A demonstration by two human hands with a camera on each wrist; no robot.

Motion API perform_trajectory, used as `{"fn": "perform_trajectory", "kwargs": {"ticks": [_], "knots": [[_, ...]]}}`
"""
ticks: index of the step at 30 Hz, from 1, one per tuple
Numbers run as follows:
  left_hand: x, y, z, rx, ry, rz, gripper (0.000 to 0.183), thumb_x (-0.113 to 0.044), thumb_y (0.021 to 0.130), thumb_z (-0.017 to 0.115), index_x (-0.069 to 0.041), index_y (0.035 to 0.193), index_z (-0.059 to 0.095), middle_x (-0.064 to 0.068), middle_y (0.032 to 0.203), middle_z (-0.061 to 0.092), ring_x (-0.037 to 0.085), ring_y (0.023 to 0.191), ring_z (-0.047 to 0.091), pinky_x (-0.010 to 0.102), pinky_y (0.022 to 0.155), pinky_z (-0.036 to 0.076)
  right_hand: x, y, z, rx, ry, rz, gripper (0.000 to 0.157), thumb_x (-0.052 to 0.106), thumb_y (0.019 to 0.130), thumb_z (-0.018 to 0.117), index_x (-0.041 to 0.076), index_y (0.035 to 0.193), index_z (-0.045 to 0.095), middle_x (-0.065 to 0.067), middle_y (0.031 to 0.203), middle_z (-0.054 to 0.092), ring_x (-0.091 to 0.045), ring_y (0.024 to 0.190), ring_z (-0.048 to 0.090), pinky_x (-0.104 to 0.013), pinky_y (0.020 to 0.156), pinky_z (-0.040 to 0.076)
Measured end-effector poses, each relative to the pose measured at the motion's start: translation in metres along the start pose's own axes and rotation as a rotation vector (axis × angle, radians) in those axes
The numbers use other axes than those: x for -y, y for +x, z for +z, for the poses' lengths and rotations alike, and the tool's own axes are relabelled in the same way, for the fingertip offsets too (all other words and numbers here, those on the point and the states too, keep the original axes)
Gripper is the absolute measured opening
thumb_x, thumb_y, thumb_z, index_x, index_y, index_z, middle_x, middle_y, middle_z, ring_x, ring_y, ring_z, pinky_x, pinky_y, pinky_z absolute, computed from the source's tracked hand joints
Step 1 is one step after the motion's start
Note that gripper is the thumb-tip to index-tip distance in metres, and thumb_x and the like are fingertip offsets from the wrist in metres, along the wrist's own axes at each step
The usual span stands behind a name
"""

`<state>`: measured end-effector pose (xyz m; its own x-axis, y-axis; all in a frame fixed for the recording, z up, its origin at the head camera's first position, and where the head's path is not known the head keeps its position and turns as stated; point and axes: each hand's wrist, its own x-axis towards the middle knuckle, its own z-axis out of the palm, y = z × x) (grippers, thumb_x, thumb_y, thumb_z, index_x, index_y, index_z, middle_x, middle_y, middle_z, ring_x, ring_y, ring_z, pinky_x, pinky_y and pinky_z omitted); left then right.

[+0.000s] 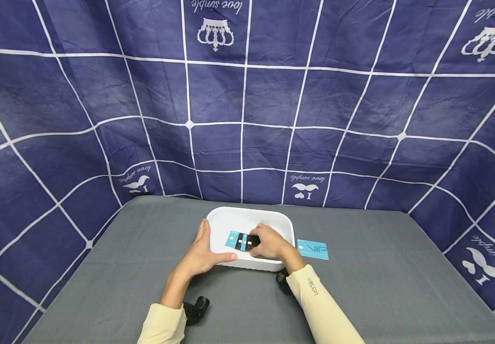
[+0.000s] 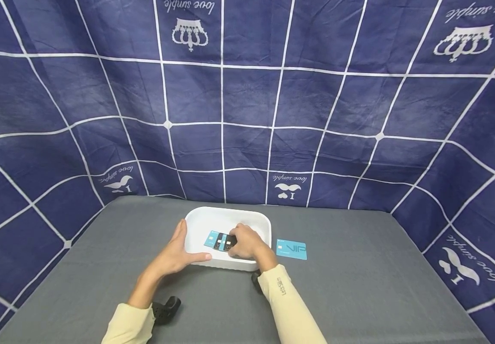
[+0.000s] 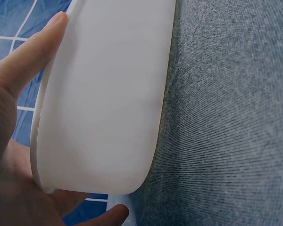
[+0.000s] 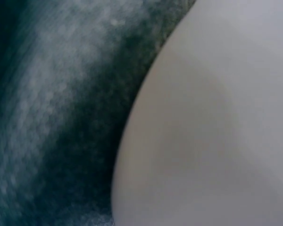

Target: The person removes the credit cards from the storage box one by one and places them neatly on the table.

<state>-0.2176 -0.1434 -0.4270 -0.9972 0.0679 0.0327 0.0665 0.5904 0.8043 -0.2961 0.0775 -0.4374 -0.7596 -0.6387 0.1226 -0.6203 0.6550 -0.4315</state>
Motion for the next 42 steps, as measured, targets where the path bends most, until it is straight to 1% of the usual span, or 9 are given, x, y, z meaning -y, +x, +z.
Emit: {"fn": "perform_trajectory", "kwargs": {"ticks": [8, 15, 19, 27, 30, 35, 39, 42], "knots": [[-0.0015, -0.0002, 0.0009, -0.001, 0.001, 0.008, 0.133, -0.041, 0.070, 0.089, 0.009, 0.153, -0.003, 0.027, 0.161, -0.004, 0.041, 0.147, 0.007, 0.052, 0.115, 0.019, 0.0002, -0.0021, 0.0003, 0.004, 0.014, 0.031, 0.040, 0.013, 0.067, 0.081, 0.001, 0.104, 0.070, -0.003, 0.091, 0.056, -0.017, 0.084, 0.050, -0.034, 0.077, 0.044], [-0.0011, 0.0002, 0.0006, -0.004, 0.000, -0.002, 0.133, -0.041, 0.070, 0.089, 0.008, 0.154, -0.003, 0.026, 0.161, -0.005, 0.040, 0.147, 0.007, 0.052, 0.114, 0.020, 0.0021, -0.0017, -0.0025, 0.004, 0.004, 0.015, 0.041, 0.014, 0.067, 0.081, 0.001, 0.105, 0.071, -0.004, 0.093, 0.058, -0.018, 0.086, 0.051, -0.035, 0.079, 0.044], [-0.0006, -0.0007, 0.0002, -0.001, -0.007, -0.002, 0.133, -0.040, 0.070, 0.089, 0.009, 0.153, -0.003, 0.026, 0.161, -0.005, 0.040, 0.147, 0.007, 0.051, 0.115, 0.019, 0.0018, -0.0007, -0.0010, 0.004, -0.008, 0.003, 0.039, 0.015, 0.067, 0.081, 0.002, 0.103, 0.072, -0.003, 0.090, 0.057, -0.017, 0.083, 0.050, -0.033, 0.075, 0.044], [0.0004, -0.0004, 0.0002, -0.003, -0.004, 0.007, 0.134, -0.040, 0.070, 0.089, 0.009, 0.153, -0.003, 0.027, 0.161, -0.006, 0.041, 0.147, 0.007, 0.052, 0.114, 0.020, 0.0025, -0.0006, -0.0005, -0.057, 0.007, -0.031, 0.035, 0.014, 0.064, 0.080, 0.002, 0.096, 0.072, -0.003, 0.085, 0.054, -0.017, 0.080, 0.048, -0.033, 0.073, 0.043], [0.0001, 0.0002, 0.0006, -0.001, -0.006, 0.007, 0.134, -0.040, 0.070, 0.089, 0.009, 0.153, -0.003, 0.027, 0.161, -0.006, 0.041, 0.147, 0.006, 0.052, 0.115, 0.019, 0.0024, -0.0014, -0.0009, -0.067, 0.012, -0.023, 0.037, 0.014, 0.064, 0.079, 0.000, 0.098, 0.073, -0.003, 0.086, 0.055, -0.018, 0.081, 0.049, -0.033, 0.074, 0.042], [-0.0003, 0.0001, 0.0007, 0.000, -0.004, 0.005, 0.134, -0.040, 0.070, 0.089, 0.010, 0.153, -0.004, 0.027, 0.160, -0.006, 0.041, 0.147, 0.006, 0.052, 0.115, 0.019, 0.0036, -0.0016, -0.0020, -0.074, 0.027, 0.002, 0.044, 0.013, 0.066, 0.079, -0.002, 0.106, 0.072, -0.005, 0.090, 0.056, -0.021, 0.086, 0.050, -0.035, 0.078, 0.042], [0.0001, 0.0002, 0.0007, 0.002, -0.002, -0.001, 0.134, -0.041, 0.070, 0.089, 0.009, 0.153, -0.004, 0.027, 0.161, -0.006, 0.041, 0.147, 0.006, 0.052, 0.115, 0.019, 0.0045, -0.0016, -0.0027, -0.072, 0.025, 0.010, 0.046, 0.013, 0.067, 0.079, -0.003, 0.109, 0.072, -0.006, 0.094, 0.056, -0.022, 0.090, 0.051, -0.037, 0.080, 0.043], [0.0006, 0.0005, 0.0006, 0.003, -0.003, -0.003, 0.134, -0.041, 0.070, 0.089, 0.009, 0.153, -0.004, 0.027, 0.161, -0.006, 0.041, 0.147, 0.006, 0.052, 0.114, 0.019, 0.0051, -0.0016, -0.0032, -0.086, 0.025, 0.013, 0.047, 0.014, 0.068, 0.079, -0.003, 0.111, 0.071, -0.007, 0.096, 0.057, -0.024, 0.092, 0.051, -0.039, 0.082, 0.043]]}}
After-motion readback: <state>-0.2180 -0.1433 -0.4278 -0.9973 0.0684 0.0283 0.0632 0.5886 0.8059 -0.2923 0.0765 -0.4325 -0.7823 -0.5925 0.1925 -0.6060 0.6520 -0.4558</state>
